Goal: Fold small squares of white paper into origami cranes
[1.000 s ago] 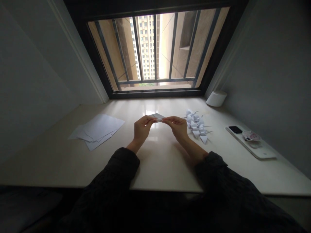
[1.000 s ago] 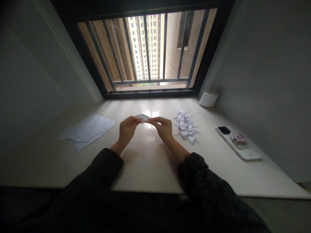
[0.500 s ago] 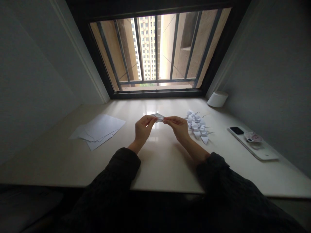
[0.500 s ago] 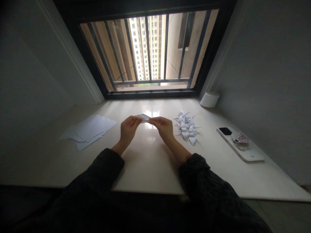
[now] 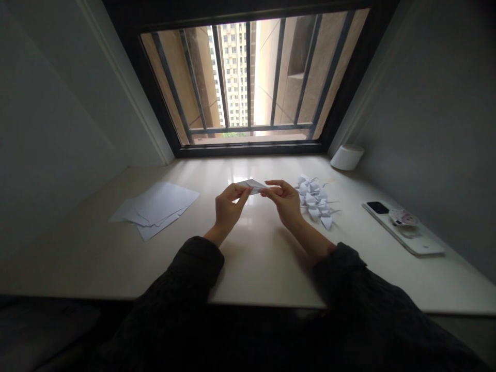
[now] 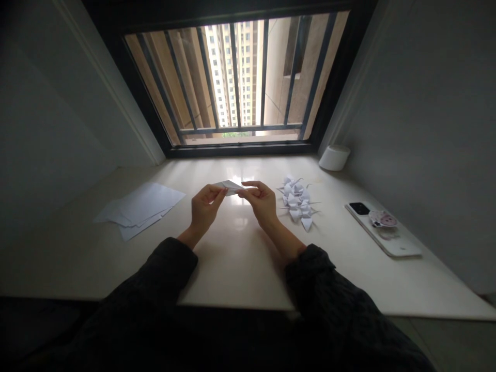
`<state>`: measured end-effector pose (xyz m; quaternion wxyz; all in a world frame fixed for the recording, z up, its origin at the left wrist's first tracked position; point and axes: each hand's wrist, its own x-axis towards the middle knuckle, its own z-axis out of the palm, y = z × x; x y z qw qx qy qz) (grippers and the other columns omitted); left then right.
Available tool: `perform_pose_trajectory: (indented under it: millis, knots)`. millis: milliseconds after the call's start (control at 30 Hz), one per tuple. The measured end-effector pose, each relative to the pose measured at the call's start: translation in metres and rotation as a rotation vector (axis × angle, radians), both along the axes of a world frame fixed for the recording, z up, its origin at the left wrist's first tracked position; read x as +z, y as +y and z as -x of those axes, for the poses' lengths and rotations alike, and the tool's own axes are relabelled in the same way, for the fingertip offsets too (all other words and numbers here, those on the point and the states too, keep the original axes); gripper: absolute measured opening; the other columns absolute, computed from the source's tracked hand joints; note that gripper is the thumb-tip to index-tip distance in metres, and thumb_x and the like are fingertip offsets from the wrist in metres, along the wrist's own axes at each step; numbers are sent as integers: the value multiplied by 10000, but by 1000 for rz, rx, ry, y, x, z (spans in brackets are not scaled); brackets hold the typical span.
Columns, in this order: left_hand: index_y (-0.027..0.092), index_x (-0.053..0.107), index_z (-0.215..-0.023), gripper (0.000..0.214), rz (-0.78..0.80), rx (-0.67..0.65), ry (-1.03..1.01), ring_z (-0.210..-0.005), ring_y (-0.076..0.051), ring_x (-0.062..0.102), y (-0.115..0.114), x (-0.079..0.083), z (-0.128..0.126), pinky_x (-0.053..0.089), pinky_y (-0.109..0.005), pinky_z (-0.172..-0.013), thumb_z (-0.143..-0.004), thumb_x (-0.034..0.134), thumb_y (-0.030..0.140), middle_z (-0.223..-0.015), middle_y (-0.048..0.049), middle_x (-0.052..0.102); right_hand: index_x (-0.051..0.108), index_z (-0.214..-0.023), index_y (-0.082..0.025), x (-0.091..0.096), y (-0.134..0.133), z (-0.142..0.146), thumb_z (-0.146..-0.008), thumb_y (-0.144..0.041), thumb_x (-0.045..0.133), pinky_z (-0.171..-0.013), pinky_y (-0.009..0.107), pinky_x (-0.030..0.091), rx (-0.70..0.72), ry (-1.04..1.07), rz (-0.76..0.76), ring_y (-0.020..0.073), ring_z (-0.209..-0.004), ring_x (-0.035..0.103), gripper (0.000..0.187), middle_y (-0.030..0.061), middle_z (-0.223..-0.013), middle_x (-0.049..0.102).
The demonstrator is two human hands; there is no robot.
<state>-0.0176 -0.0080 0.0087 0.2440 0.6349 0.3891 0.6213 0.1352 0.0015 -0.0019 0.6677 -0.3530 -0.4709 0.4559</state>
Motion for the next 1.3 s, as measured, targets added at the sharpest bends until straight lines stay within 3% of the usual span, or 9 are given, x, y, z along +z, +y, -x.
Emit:
perform_pose_trajectory:
  millis: [400,600,767,967,1167,1300]
  knots:
    - [179,646,-820,161,-30,-31,-14,-806,-164,663,2,1,2,540,-303,-784,-795,655,338,-844,-39,683,648,-714,-219,-1,6,-4,-562,-354,824,-720,345,526,72,-24,1,160,-626,653,269,-36,-570,658]
    - [181,651,-809,159,-37,30,-1,-774,-156,670,1,-1,1,553,-294,-749,-772,681,332,-842,-31,694,646,-722,-217,-3,6,-3,-568,-337,829,-707,333,522,90,11,-5,158,-625,656,267,-37,-585,662]
    - [184,601,-889,247,28,-39,-137,-796,-187,700,4,-4,0,570,-349,-776,-735,719,337,-852,-43,718,647,-737,-217,-4,6,-3,-565,-355,829,-701,332,529,68,1,2,161,-634,660,286,-32,-596,671]
    - [186,482,-749,306,117,-130,-316,-714,-176,705,8,-4,-4,592,-378,-750,-700,750,326,-740,-9,717,643,-733,-219,-4,6,-2,-556,-363,833,-715,339,534,56,3,5,161,-632,658,296,-33,-591,668]
    - [187,449,-673,341,98,-84,-317,-650,-153,689,6,1,-6,606,-347,-690,-686,757,332,-675,17,683,641,-741,-224,-4,5,-1,-541,-379,835,-719,346,533,56,-1,14,170,-645,665,318,-35,-592,663]
    - [187,445,-662,329,51,-68,-298,-709,-168,697,5,-3,-6,599,-335,-685,-706,740,325,-708,9,679,655,-863,-232,-4,2,4,-571,-377,816,-733,330,524,72,9,26,161,-680,671,364,-28,-669,699]
